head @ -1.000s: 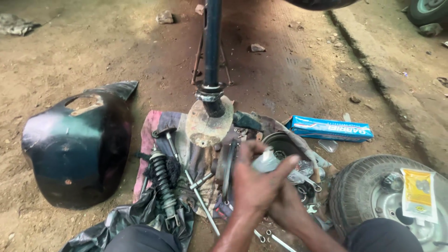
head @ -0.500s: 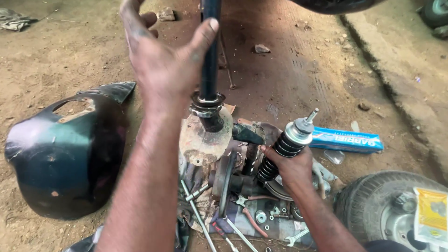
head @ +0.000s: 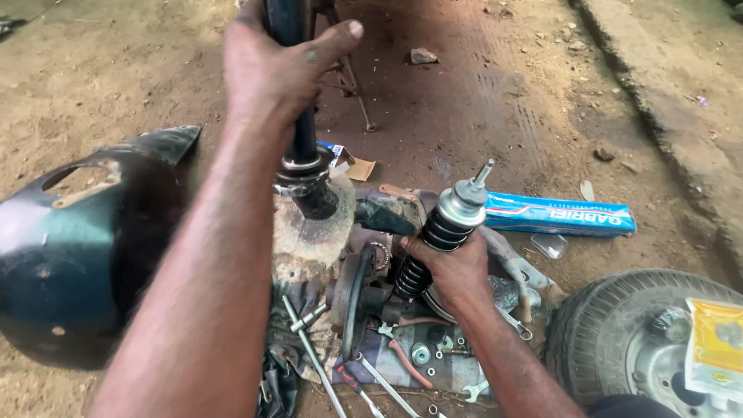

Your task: The person works under a raised scooter, using a wrench to loosen the mounting bolt of a rear shock absorber. They hold the fork steady with one hand, remove the old shock, position a replacement shock absorber, and tighten its mounting hardware with the wrench.

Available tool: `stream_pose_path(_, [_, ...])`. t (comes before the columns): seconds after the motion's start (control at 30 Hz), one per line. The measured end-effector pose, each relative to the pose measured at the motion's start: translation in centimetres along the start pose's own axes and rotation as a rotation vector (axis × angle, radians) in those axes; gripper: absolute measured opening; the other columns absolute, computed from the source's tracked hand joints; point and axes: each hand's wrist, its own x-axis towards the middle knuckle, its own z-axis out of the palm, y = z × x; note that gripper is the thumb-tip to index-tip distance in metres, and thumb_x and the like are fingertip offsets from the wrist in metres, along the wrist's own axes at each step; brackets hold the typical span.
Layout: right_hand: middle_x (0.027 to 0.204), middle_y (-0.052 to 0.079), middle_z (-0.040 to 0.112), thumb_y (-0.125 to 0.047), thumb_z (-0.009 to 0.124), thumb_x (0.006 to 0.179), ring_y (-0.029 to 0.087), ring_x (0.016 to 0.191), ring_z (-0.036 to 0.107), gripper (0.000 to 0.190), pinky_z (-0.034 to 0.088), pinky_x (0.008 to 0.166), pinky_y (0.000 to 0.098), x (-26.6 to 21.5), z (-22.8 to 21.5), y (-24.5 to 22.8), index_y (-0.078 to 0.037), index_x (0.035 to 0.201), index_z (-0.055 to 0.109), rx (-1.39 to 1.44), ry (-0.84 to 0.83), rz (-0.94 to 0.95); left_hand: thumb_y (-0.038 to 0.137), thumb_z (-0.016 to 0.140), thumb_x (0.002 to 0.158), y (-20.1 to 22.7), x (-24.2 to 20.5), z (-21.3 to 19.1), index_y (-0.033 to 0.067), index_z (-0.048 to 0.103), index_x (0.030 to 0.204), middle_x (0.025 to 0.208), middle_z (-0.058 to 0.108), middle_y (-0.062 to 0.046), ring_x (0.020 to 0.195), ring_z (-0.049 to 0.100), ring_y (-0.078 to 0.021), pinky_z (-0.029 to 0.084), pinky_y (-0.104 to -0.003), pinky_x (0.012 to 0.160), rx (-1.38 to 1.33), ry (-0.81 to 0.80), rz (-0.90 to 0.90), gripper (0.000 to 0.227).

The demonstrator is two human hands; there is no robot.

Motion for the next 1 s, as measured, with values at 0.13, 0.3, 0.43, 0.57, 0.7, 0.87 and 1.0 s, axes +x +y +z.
stream_pose_path(0.13, [0.086,0.005,0.072,0.007,0.085,0.069,0.016,0.076,0.071,0.036,0.06,0.071,0.0334,-0.3,0.2,-0.1,-0.004,0.096,0.064,0.061,0.012,0.006,0.033,0.093,0.074,-0.3,0.8,0.7,0.0039,0.071,0.109,0.078,0.074,-0.007,0.058,0.067,-0.0134,0.062,-0.028,0.051,0.003,0.025,-0.233,0.05])
stream_pose_path(0.3, [0.086,0.003,0.071,0.007,0.083,0.068,0.015,0.076,0.07,0.037,0.06,0.071,0.0327,-1.3,0.2,-0.6,-0.006,0.097,0.063,0.057,0.036,-0.011,0.015,0.087,0.073,-0.1,0.8,0.5,0.0011,0.064,0.102,0.066,0.069,-0.005,0.046,0.062,-0.0099,0.055,-0.026,0.038,-0.002,0.053,-0.255,0.039])
stream_pose_path(0.43, [0.086,0.004,0.072,0.006,0.083,0.07,0.015,0.077,0.071,0.033,0.06,0.073,0.0318,-1.9,0.4,-0.3,-0.005,0.096,0.064,0.056,-0.035,-0.058,0.002,0.079,0.072,0.3,-0.2,-0.1,0.0004,0.061,0.099,0.063,0.067,-0.005,0.044,0.061,-0.0081,0.05,-0.026,0.034,-0.078,0.039,-0.173,0.032])
stream_pose_path(0.57, [0.087,0.006,0.075,0.003,0.086,0.071,0.016,0.078,0.072,0.03,0.06,0.074,0.0318,-2.3,1.2,-0.2,-0.003,0.094,0.068,-0.04,-0.074,-0.079,0.005,0.081,0.071,0.9,-0.8,-0.7,-0.0005,0.061,0.097,0.064,0.066,-0.003,0.044,0.061,-0.0081,0.05,-0.025,0.034,-0.06,0.065,-0.175,0.033])
stream_pose_path(0.7, [0.088,0.004,0.077,-0.004,0.089,0.07,0.013,0.08,0.073,0.031,0.06,0.075,0.0311,-3.9,1.7,0.3,-0.006,0.095,0.069,-0.26,-0.109,-0.012,0.005,0.075,0.072,1.9,-2.7,-1.3,-0.0005,0.065,0.096,0.065,0.068,-0.005,0.046,0.061,-0.01,0.053,-0.029,0.04,0.019,0.044,-0.188,0.026])
stream_pose_path(0.87, [0.086,0.003,0.077,-0.007,0.088,0.072,0.013,0.08,0.072,0.029,0.058,0.075,0.0304,-7.2,1.1,1.2,-0.006,0.095,0.07,-0.385,-0.201,-0.113,0.002,0.069,0.066,3.6,-5.4,-2.0,0.0024,0.068,0.108,0.069,0.073,-0.004,0.053,0.068,-0.0095,0.059,-0.029,0.05,0.073,0.137,-0.046,0.042])
stream_pose_path(1.0, [0.084,0.005,0.074,-0.009,0.089,0.071,0.012,0.076,0.069,0.033,0.058,0.069,0.0299,-9.9,-0.1,3.2,-0.005,0.097,0.069,-0.326,-0.179,-0.076,0.001,0.069,0.066,4.1,-8.0,-3.0,0.0014,0.072,0.105,0.074,0.072,-0.003,0.059,0.067,-0.0105,0.058,-0.029,0.054,-0.045,0.141,-0.067,0.039])
